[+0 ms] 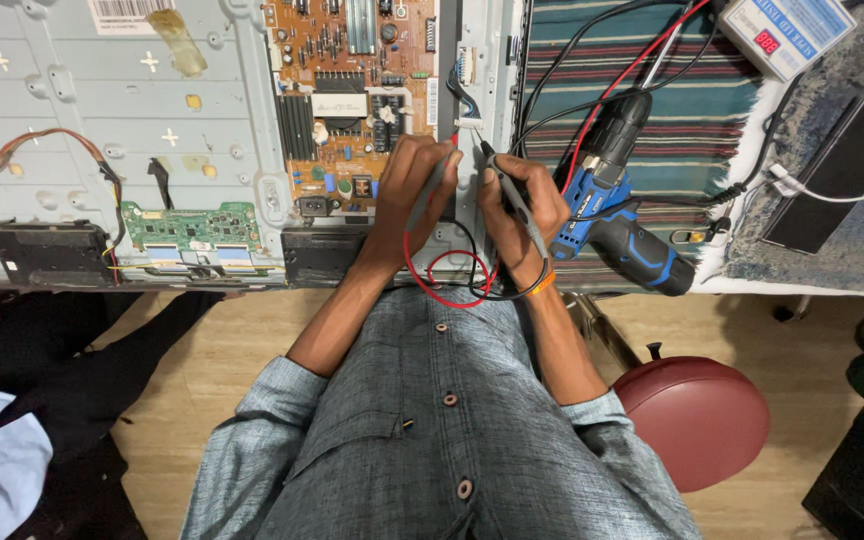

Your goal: The person works at a repair bench with an opened television lying face down. They open a drawer, take out a multimeter, untangle its test leads, connect the leads to the meter, and probe components on the TV's circuit board to test it.

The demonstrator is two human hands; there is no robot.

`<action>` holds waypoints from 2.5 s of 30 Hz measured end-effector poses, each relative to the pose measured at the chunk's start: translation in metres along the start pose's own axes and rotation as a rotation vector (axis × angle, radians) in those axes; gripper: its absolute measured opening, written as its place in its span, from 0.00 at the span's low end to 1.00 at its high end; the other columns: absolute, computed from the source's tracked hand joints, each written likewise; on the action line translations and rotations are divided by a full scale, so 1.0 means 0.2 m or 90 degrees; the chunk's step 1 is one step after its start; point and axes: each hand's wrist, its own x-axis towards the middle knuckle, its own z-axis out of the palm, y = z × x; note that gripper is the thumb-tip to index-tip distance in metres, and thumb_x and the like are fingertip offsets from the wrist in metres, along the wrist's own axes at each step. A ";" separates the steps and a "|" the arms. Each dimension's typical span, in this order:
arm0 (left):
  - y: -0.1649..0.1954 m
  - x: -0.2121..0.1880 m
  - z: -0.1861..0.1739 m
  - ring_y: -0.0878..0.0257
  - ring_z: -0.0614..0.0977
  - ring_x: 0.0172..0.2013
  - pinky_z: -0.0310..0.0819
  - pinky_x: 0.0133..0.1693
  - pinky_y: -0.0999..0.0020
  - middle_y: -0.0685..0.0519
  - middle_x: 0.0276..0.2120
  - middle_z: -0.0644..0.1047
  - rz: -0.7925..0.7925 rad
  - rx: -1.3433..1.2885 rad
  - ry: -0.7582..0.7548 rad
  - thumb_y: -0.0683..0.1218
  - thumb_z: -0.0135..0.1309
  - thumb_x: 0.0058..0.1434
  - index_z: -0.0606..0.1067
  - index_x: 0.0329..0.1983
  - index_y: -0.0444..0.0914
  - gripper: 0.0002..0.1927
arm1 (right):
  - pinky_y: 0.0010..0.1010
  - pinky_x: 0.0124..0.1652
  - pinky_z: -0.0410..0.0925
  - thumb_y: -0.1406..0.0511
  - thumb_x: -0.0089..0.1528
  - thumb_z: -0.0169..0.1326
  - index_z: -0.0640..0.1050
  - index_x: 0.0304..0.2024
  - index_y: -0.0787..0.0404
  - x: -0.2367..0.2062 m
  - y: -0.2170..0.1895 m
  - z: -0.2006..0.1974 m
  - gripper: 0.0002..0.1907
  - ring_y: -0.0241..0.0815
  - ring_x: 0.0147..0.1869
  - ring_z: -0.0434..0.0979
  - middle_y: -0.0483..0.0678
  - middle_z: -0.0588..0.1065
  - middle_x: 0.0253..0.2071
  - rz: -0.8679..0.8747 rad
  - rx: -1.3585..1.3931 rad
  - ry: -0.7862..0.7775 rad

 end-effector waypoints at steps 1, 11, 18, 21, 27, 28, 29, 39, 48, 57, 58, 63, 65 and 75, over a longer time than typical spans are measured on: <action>0.00 0.00 0.00 0.51 0.78 0.46 0.73 0.50 0.58 0.45 0.43 0.73 0.001 0.001 -0.001 0.38 0.55 0.71 0.74 0.50 0.32 0.08 | 0.31 0.40 0.74 0.71 0.65 0.64 0.78 0.45 0.66 0.00 0.00 0.00 0.09 0.43 0.40 0.82 0.53 0.80 0.42 -0.004 0.001 -0.002; 0.00 0.00 0.01 0.51 0.78 0.44 0.74 0.48 0.58 0.46 0.41 0.72 0.007 0.002 0.012 0.37 0.57 0.71 0.73 0.47 0.32 0.05 | 0.34 0.45 0.73 0.74 0.70 0.56 0.78 0.50 0.67 0.06 -0.03 0.01 0.07 0.48 0.44 0.81 0.55 0.79 0.44 -0.001 -0.028 -0.002; -0.04 -0.02 0.03 0.49 0.77 0.42 0.73 0.45 0.58 0.45 0.41 0.73 0.014 0.033 0.029 0.36 0.60 0.67 0.74 0.48 0.32 0.09 | 0.40 0.54 0.70 0.76 0.65 0.59 0.76 0.52 0.68 0.20 -0.08 0.03 0.13 0.56 0.55 0.76 0.56 0.77 0.50 -0.065 -0.036 -0.091; -0.05 -0.03 0.04 0.49 0.78 0.41 0.73 0.43 0.58 0.45 0.41 0.74 0.037 0.047 0.036 0.35 0.62 0.64 0.74 0.49 0.32 0.12 | 0.40 0.53 0.70 0.77 0.63 0.60 0.77 0.50 0.67 0.22 -0.07 0.04 0.13 0.54 0.54 0.76 0.55 0.77 0.47 -0.027 -0.032 -0.106; -0.05 -0.08 0.00 0.48 0.78 0.41 0.73 0.43 0.55 0.43 0.43 0.73 0.063 0.059 -0.013 0.33 0.63 0.62 0.74 0.52 0.31 0.16 | 0.33 0.45 0.72 0.78 0.62 0.61 0.74 0.42 0.65 0.22 -0.03 0.04 0.11 0.49 0.46 0.80 0.54 0.77 0.42 0.020 0.020 -0.112; -0.04 -0.09 0.01 0.47 0.78 0.42 0.74 0.43 0.55 0.43 0.43 0.73 0.054 0.054 -0.014 0.33 0.63 0.62 0.74 0.52 0.31 0.16 | 0.32 0.45 0.71 0.78 0.62 0.62 0.72 0.41 0.65 0.22 -0.02 0.04 0.12 0.46 0.45 0.80 0.53 0.78 0.41 0.069 0.057 -0.116; -0.04 -0.09 0.01 0.47 0.78 0.42 0.75 0.43 0.55 0.44 0.43 0.74 0.044 0.048 -0.016 0.33 0.63 0.62 0.74 0.52 0.31 0.16 | 0.30 0.44 0.71 0.77 0.63 0.62 0.70 0.40 0.65 0.22 -0.01 0.04 0.13 0.42 0.44 0.80 0.52 0.79 0.41 0.120 0.094 -0.119; -0.03 -0.11 0.01 0.46 0.79 0.45 0.77 0.47 0.53 0.42 0.45 0.74 0.042 0.042 -0.023 0.34 0.64 0.61 0.74 0.54 0.30 0.19 | 0.23 0.41 0.69 0.75 0.61 0.64 0.65 0.36 0.62 0.22 0.03 -0.01 0.17 0.30 0.42 0.75 0.49 0.80 0.39 0.255 0.143 -0.179; 0.00 -0.08 0.01 0.48 0.80 0.44 0.77 0.46 0.56 0.44 0.45 0.74 0.017 0.034 0.001 0.32 0.64 0.61 0.74 0.50 0.31 0.16 | 0.23 0.43 0.70 0.76 0.61 0.65 0.67 0.37 0.63 0.22 0.06 0.01 0.17 0.33 0.47 0.79 0.45 0.74 0.35 0.248 0.146 -0.163; -0.02 -0.07 0.01 0.50 0.80 0.42 0.76 0.43 0.59 0.44 0.44 0.74 0.035 0.014 0.032 0.31 0.64 0.62 0.74 0.52 0.30 0.17 | 0.27 0.44 0.74 0.77 0.62 0.63 0.71 0.37 0.65 0.22 0.02 0.03 0.12 0.40 0.52 0.85 0.47 0.76 0.34 0.177 0.126 -0.124; -0.03 -0.07 0.02 0.50 0.79 0.42 0.76 0.42 0.59 0.44 0.43 0.74 0.042 0.019 0.034 0.31 0.64 0.62 0.74 0.51 0.30 0.17 | 0.29 0.46 0.74 0.78 0.63 0.61 0.72 0.38 0.66 0.22 0.01 0.02 0.10 0.42 0.51 0.84 0.49 0.76 0.35 0.126 0.107 -0.120; -0.09 -0.06 0.04 0.49 0.78 0.41 0.75 0.42 0.58 0.45 0.42 0.74 0.109 0.065 0.038 0.32 0.65 0.60 0.74 0.50 0.31 0.16 | 0.37 0.46 0.72 0.82 0.61 0.58 0.75 0.41 0.68 0.22 -0.03 0.02 0.10 0.52 0.43 0.77 0.55 0.77 0.39 -0.058 -0.010 -0.104; -0.11 -0.08 0.04 0.49 0.78 0.41 0.74 0.42 0.57 0.45 0.42 0.73 0.126 0.087 0.029 0.32 0.65 0.61 0.74 0.50 0.30 0.16 | 0.37 0.45 0.70 0.82 0.61 0.59 0.74 0.41 0.67 0.22 -0.04 0.02 0.11 0.52 0.43 0.75 0.54 0.77 0.39 -0.071 -0.011 -0.106; -0.09 -0.05 0.04 0.52 0.78 0.40 0.74 0.42 0.60 0.46 0.41 0.73 0.076 0.055 0.043 0.34 0.63 0.64 0.75 0.48 0.31 0.12 | 0.38 0.43 0.67 0.81 0.57 0.60 0.74 0.42 0.67 0.24 -0.04 0.05 0.14 0.53 0.43 0.72 0.54 0.73 0.38 -0.104 -0.039 -0.121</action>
